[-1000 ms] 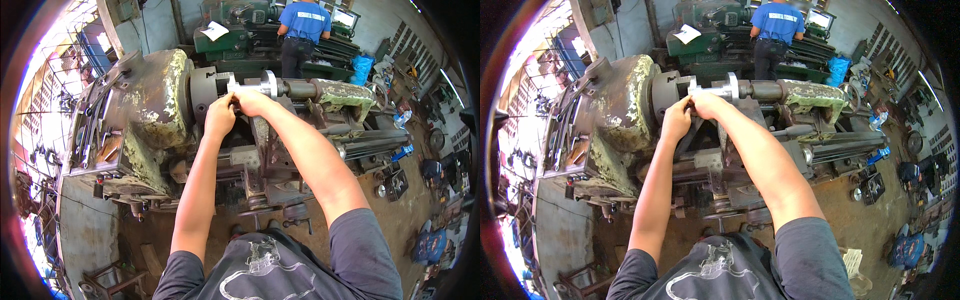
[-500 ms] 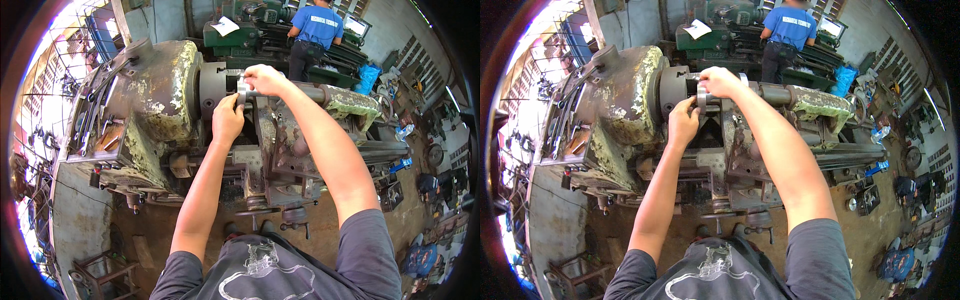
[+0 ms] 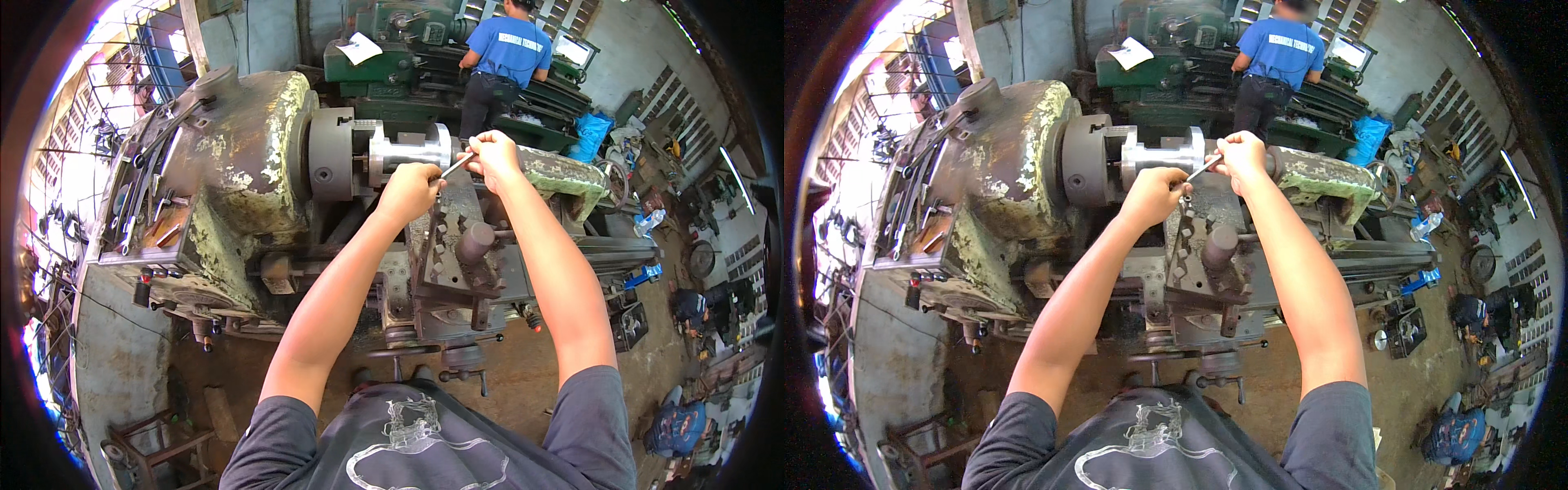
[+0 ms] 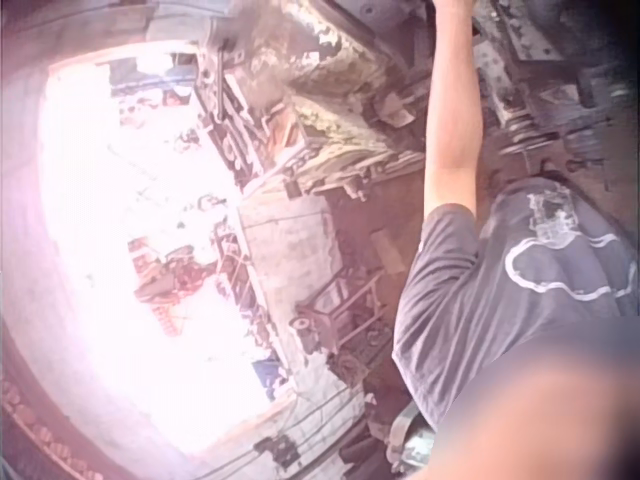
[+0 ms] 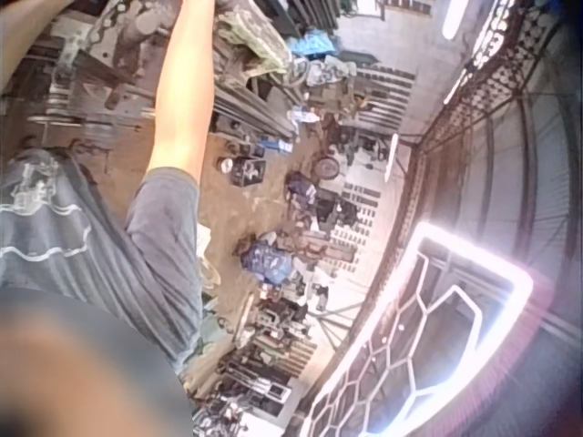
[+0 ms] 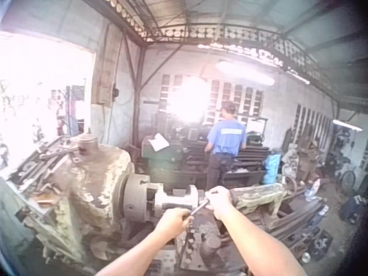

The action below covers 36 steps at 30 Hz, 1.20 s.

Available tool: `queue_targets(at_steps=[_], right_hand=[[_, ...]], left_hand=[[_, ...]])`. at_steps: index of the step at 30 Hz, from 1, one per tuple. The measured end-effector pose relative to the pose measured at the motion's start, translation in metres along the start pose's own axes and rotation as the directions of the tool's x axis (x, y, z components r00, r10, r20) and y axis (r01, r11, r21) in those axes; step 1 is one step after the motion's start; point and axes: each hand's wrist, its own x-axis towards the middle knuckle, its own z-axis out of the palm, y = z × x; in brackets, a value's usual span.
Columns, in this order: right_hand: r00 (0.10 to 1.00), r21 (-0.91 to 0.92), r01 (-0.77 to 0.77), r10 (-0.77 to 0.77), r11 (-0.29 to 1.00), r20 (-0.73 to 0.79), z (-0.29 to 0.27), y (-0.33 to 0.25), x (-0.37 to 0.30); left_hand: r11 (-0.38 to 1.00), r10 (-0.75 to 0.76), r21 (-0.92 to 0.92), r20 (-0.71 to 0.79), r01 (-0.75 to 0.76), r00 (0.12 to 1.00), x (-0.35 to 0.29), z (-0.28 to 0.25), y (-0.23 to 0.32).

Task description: The person operates a metal lathe, using a wrench to tighten the chuck and a caliper to measure the rotating workpiece. They repeatedly adjust the tool post and measure the diameter of the metal part while the lathe is running.

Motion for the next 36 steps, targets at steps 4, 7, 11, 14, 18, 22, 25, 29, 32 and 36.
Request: queue_targets(at_steps=[4, 7, 11, 14, 18, 22, 25, 29, 32, 36], right_hand=[[0.988, -0.077, -0.121, 0.127, 0.990, 0.088, -0.042, -0.005, -0.015], [0.945, -0.225, -0.242, 0.282, 0.944, 0.167, -0.069, -0.013, -0.023], [0.894, -0.490, -0.212, 0.370, 0.846, 0.253, -0.090, -0.022, -0.027], [0.850, -0.607, -0.156, 0.419, 0.779, 0.319, -0.100, -0.023, -0.025], [0.797, -0.663, -0.034, 0.421, 0.748, 0.434, -0.114, -0.021, -0.015], [0.702, -0.536, 0.056, 0.349, 0.842, 0.621, -0.133, -0.010, -0.005], [0.766, -0.397, 0.062, 0.211, 0.916, 0.607, -0.144, 0.012, -0.004], [0.891, -0.116, 0.144, -0.078, 0.983, 0.447, -0.136, 0.053, -0.003], [0.960, 0.079, 0.171, -0.184, 0.982, 0.210, -0.121, 0.079, 0.001], [0.975, 0.264, 0.138, -0.178, 0.955, 0.135, -0.109, 0.098, 0.009]], left_hand=[[0.995, -0.009, 0.095, 0.020, 0.007, 1.000, 0.019, 0.009, -0.007], [0.993, 0.014, 0.120, 0.055, -0.021, 0.998, 0.027, 0.010, -0.016], [0.993, 0.023, 0.115, 0.106, -0.036, 0.994, 0.030, 0.017, -0.020], [0.987, 0.025, 0.154, 0.092, -0.039, 0.995, 0.029, 0.021, -0.016], [0.982, 0.003, 0.188, 0.093, -0.020, 0.996, 0.024, 0.020, -0.006], [0.981, 0.001, 0.191, 0.141, -0.028, 0.990, 0.020, 0.015, 0.000], [0.973, -0.032, 0.231, 0.124, 0.002, 0.992, 0.019, 0.017, 0.004], [0.947, -0.065, 0.318, 0.074, 0.038, 0.995, 0.016, 0.025, 0.013], [0.872, -0.129, 0.486, 0.102, 0.063, 0.986, 0.019, 0.027, 0.023], [0.805, -0.222, 0.592, 0.244, 0.036, 0.944, 0.044, 0.032, 0.033]])
